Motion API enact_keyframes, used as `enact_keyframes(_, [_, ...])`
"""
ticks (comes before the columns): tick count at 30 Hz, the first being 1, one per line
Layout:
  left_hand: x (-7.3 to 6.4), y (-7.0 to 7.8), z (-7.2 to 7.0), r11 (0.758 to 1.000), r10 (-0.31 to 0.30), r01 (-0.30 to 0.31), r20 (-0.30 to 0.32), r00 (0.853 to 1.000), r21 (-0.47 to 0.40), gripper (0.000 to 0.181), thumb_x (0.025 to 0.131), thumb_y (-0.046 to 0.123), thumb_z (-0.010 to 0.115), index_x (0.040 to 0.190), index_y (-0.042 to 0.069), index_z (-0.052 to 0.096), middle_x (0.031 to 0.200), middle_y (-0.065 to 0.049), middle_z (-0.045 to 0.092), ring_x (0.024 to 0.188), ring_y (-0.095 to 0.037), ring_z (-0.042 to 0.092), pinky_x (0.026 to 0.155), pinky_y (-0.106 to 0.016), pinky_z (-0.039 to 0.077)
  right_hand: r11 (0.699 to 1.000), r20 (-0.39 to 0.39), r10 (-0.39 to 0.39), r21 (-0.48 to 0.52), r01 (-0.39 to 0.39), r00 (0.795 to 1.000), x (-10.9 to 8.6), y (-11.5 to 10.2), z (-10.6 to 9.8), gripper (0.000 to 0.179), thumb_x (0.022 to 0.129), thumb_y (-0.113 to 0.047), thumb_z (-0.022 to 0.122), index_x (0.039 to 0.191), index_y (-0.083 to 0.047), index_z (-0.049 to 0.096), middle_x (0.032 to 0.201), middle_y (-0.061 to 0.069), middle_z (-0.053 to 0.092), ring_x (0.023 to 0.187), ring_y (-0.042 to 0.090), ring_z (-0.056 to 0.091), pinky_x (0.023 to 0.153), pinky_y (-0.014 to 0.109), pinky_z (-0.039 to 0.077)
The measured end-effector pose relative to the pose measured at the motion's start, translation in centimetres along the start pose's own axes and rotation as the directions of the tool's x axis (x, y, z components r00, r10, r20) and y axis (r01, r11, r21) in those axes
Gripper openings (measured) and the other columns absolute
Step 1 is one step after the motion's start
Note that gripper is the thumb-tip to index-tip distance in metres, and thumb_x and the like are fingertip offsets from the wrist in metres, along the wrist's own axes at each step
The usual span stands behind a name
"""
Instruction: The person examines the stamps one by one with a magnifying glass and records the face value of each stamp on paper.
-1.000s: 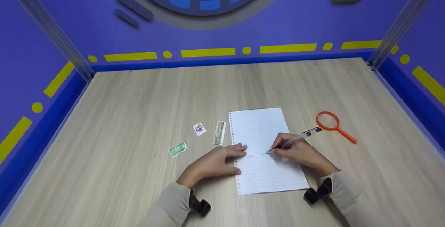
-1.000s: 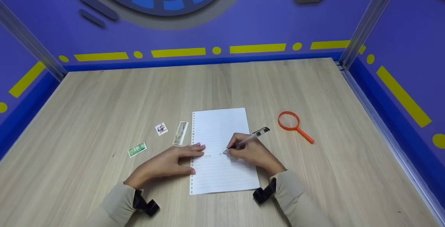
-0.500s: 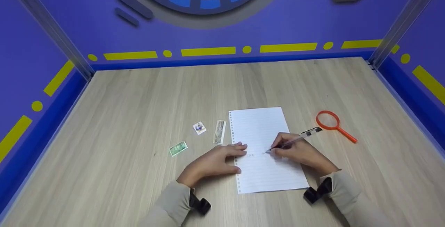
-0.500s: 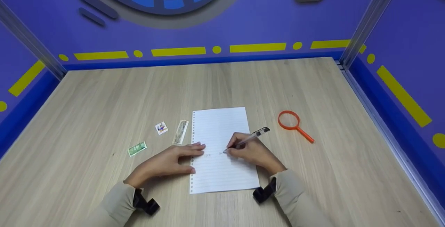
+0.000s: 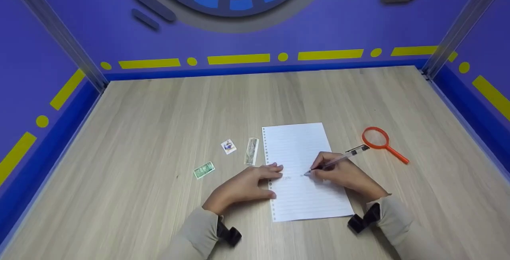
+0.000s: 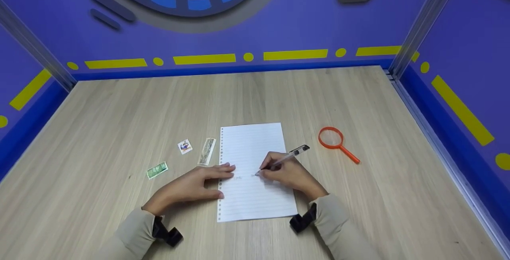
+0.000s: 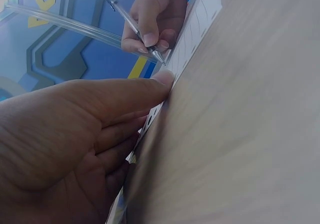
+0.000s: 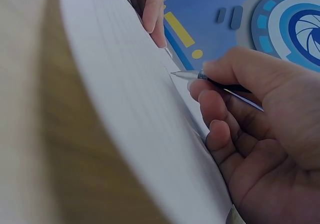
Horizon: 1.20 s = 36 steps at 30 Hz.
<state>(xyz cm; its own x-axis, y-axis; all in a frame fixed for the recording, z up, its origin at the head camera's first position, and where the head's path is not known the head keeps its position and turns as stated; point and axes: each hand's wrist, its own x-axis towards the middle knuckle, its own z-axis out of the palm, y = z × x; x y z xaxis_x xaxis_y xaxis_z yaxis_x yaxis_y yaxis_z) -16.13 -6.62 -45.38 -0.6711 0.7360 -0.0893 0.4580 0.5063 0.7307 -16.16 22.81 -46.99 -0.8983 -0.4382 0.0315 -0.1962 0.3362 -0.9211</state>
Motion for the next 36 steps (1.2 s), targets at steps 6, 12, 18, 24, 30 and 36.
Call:
enact_keyframes(6, [0.08, -0.07, 0.03, 1.000, 0.018, -0.018, -0.002, 1.000, 0.007, 0.053, 0.084, 0.017, 0.073, 0.133, 0.003, 0.057, 0.148, -0.001, 0.045, 0.143, -0.018, 0.033, 0.119, -0.034, 0.026, 1.000, -0.010, -0.005, 0.004, 0.005, 1.000, -0.02, -0.13, 0.00, 0.009, 0.085, -0.007, 0.070, 0.090, -0.002, 0.064, 0.078, 0.001, 0.063, 0.066, 0.004, 0.055, 0.059, 0.017, 0.045])
enact_keyframes(12, [0.05, -0.06, 0.02, 1.000, 0.018, -0.018, -0.002, 1.000, 0.014, 0.053, 0.084, 0.018, 0.073, 0.133, 0.004, 0.057, 0.148, -0.001, 0.046, 0.143, -0.019, 0.034, 0.119, -0.035, 0.026, 1.000, -0.009, -0.002, -0.004, 0.002, 1.000, -0.02, -0.12, -0.07, 0.010, 0.085, -0.009, 0.070, 0.091, -0.003, 0.065, 0.080, 0.004, 0.063, 0.068, 0.005, 0.055, 0.060, 0.018, 0.045])
enact_keyframes(18, [0.09, -0.13, 0.05, 1.000, 0.018, -0.018, -0.002, 1.000, 0.016, 0.054, 0.084, 0.018, 0.073, 0.133, 0.004, 0.057, 0.148, -0.001, 0.045, 0.143, -0.019, 0.034, 0.120, -0.035, 0.025, 1.000, -0.009, -0.002, -0.011, 0.002, 1.000, 0.04, -0.01, -0.08, 0.009, 0.085, -0.008, 0.070, 0.091, -0.003, 0.065, 0.081, 0.005, 0.063, 0.068, 0.005, 0.055, 0.060, 0.017, 0.045])
enact_keyframes(24, [0.10, -0.11, 0.06, 1.000, 0.017, -0.017, -0.006, 1.000, 0.019, 0.053, 0.084, 0.017, 0.073, 0.133, 0.004, 0.057, 0.148, -0.001, 0.046, 0.143, -0.018, 0.033, 0.119, -0.034, 0.026, 1.000, -0.009, -0.001, -0.018, 0.001, 1.000, 0.08, 0.05, -0.08, 0.009, 0.085, -0.008, 0.070, 0.090, -0.003, 0.065, 0.080, 0.005, 0.064, 0.067, 0.005, 0.056, 0.060, 0.017, 0.046])
enact_keyframes(30, [0.01, -0.05, 0.02, 1.000, 0.014, -0.013, -0.006, 1.000, 0.007, 0.053, 0.084, 0.017, 0.073, 0.133, 0.003, 0.057, 0.148, -0.001, 0.046, 0.143, -0.018, 0.033, 0.119, -0.034, 0.026, 1.000, -0.008, -0.010, 0.000, 0.010, 1.000, 0.06, -0.01, -0.09, 0.009, 0.084, -0.006, 0.069, 0.089, 0.000, 0.064, 0.076, 0.002, 0.063, 0.065, 0.004, 0.056, 0.059, 0.017, 0.046])
enact_keyframes(36, [-0.03, -0.10, 0.04, 1.000, 0.013, -0.013, -0.006, 1.000, -0.004, 0.053, 0.084, 0.017, 0.073, 0.133, 0.003, 0.057, 0.148, 0.000, 0.046, 0.143, -0.017, 0.033, 0.119, -0.035, 0.026, 0.999, -0.006, -0.024, 0.024, 0.024, 1.000, 0.04, 0.05, -0.14, 0.012, 0.084, -0.007, 0.068, 0.088, 0.002, 0.062, 0.077, 0.001, 0.062, 0.064, 0.004, 0.054, 0.057, 0.016, 0.045])
